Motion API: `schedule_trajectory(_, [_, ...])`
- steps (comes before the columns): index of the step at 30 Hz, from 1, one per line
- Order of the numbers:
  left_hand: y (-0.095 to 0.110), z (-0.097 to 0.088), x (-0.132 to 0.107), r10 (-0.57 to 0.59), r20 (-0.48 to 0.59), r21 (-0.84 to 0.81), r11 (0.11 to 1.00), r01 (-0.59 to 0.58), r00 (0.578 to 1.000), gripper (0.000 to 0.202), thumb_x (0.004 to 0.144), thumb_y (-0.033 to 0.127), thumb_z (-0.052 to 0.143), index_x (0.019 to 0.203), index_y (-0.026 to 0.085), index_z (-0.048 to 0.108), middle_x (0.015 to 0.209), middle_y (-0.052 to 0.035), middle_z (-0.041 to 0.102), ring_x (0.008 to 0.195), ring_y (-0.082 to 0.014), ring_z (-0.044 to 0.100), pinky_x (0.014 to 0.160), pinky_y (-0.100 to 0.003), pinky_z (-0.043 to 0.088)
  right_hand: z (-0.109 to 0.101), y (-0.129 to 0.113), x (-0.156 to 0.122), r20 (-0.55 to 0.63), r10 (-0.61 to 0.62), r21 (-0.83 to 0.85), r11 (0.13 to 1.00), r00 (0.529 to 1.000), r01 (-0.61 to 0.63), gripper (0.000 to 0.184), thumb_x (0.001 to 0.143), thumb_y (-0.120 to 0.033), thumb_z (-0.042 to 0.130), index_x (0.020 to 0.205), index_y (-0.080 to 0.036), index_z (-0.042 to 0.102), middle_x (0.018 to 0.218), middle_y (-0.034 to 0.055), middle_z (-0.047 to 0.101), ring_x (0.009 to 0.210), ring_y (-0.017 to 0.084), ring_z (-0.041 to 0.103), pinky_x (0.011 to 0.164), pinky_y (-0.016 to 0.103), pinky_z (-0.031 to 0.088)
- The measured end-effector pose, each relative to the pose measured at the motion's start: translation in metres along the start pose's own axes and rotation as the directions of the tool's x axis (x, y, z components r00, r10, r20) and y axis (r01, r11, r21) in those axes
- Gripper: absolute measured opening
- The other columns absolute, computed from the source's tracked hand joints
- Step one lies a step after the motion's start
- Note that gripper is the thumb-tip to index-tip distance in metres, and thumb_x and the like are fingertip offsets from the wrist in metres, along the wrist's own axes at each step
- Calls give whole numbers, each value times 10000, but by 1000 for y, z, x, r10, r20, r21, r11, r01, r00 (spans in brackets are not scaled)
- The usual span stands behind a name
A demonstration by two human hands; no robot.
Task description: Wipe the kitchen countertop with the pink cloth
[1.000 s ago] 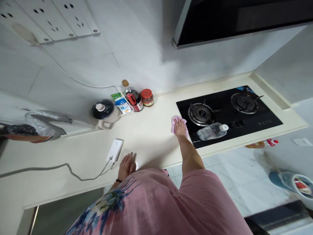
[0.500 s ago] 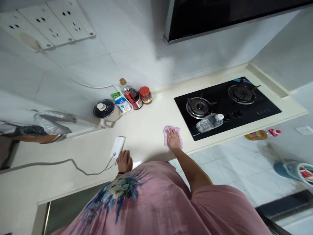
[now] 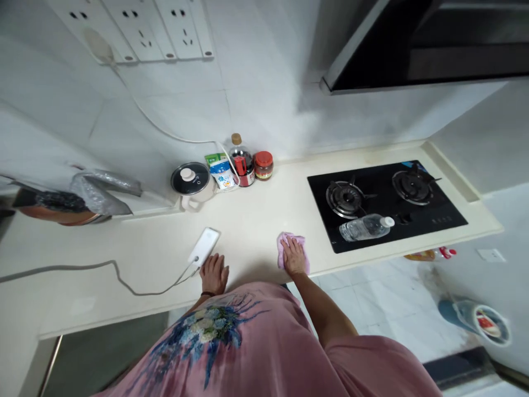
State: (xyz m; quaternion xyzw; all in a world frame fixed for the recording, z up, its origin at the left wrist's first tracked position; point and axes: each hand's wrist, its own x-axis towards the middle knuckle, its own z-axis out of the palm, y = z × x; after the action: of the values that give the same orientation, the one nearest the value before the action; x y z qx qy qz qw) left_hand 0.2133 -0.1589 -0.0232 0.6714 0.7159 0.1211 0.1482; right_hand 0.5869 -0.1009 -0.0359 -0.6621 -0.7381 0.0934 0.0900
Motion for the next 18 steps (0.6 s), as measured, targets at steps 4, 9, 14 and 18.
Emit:
schedule_trajectory(4, [1,-1,-1,-3,-15,-2,1000,3,1000,509,1051,375,472,1505,212,634,1560,-157,592,1508,-341,447,1242,-562,285,-1,11,39,6,-88,8,996,996,88,596,983,-198,444,1564,-246,567,1675,91,490,1579,308,363,1291,558,271])
schedule_trajectory(9, [2,1,-1,-15,-37,17,1000,15,999,486,1051,376,468,1472,232,664,1534,-136,619,1483,-326,481,1252,-524,286,-3,30,94,11,-188,9,982,982,188,571,991,-190,419,1530,-250,598,1662,83,508,1573,295,377,1284,544,300])
schedule_trajectory(14, [5,0,1,-59,-17,25,998,59,998,489,1016,345,485,1452,247,685,1527,-122,630,1473,-327,495,1247,-524,309,-2,50,149,-10,-251,29,968,968,251,566,1005,-194,389,1531,-251,589,1660,82,506,1577,289,368,1283,547,310])
schedule_trajectory(18, [8,-2,2,-82,-11,27,996,83,997,491,999,313,500,1451,267,685,1514,-108,642,1470,-313,501,1254,-510,306,-2,60,192,-15,-262,18,965,965,262,579,1004,-196,386,1552,-248,565,1686,75,472,1583,286,355,1290,538,305])
